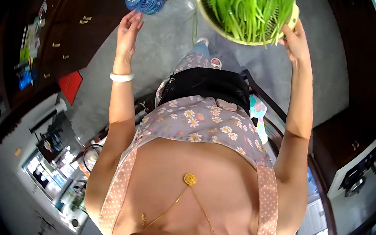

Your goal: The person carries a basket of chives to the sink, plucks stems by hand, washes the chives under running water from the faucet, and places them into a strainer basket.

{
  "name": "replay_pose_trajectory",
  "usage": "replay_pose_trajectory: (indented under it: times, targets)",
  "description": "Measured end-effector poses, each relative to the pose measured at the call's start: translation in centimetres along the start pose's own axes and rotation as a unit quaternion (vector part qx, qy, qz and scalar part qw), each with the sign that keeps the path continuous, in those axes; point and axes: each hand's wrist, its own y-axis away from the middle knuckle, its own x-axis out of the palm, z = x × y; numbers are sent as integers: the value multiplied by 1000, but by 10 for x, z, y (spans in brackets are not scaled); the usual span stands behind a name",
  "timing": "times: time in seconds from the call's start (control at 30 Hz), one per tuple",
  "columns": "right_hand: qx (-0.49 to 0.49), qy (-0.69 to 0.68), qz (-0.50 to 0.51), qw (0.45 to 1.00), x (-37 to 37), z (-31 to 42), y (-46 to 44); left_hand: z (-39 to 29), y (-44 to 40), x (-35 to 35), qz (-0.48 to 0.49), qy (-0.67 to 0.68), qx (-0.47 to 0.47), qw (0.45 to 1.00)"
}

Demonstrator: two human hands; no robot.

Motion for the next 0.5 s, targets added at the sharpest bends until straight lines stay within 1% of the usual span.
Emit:
replay_pose_trajectory:
  times: [0.07,0.1,0.2,0.23,0.27,0.33,0.4,0.47,0.5]
  targets:
    - [16,-33,-113,993,10,-8,2,23,-45,-21,12,-61,-9,998]
    - [11,-28,-107,994,-1,-19,3,38,-60,-29,20,-88,-15,996]
    - [24,-40,-196,979,-7,-41,0,111,-122,-36,68,-200,-18,977]
    - [46,-9,-223,974,-6,-46,1,135,-137,-40,81,-266,-45,960]
    - [23,-75,-270,960,7,-55,-12,157,-162,-41,87,-331,-63,937]
    - [33,-118,-274,954,-3,-72,-17,188,-176,-34,105,-437,-112,886]
    - [65,-118,-285,949,-17,-102,-30,217,-196,-23,126,-535,-155,821]
    - [65,-129,-304,942,-24,-130,-39,254,-204,-17,155,-586,-148,782]
    - [60,-141,-317,936,-28,-141,-48,274,-220,-3,171,-607,-137,764]
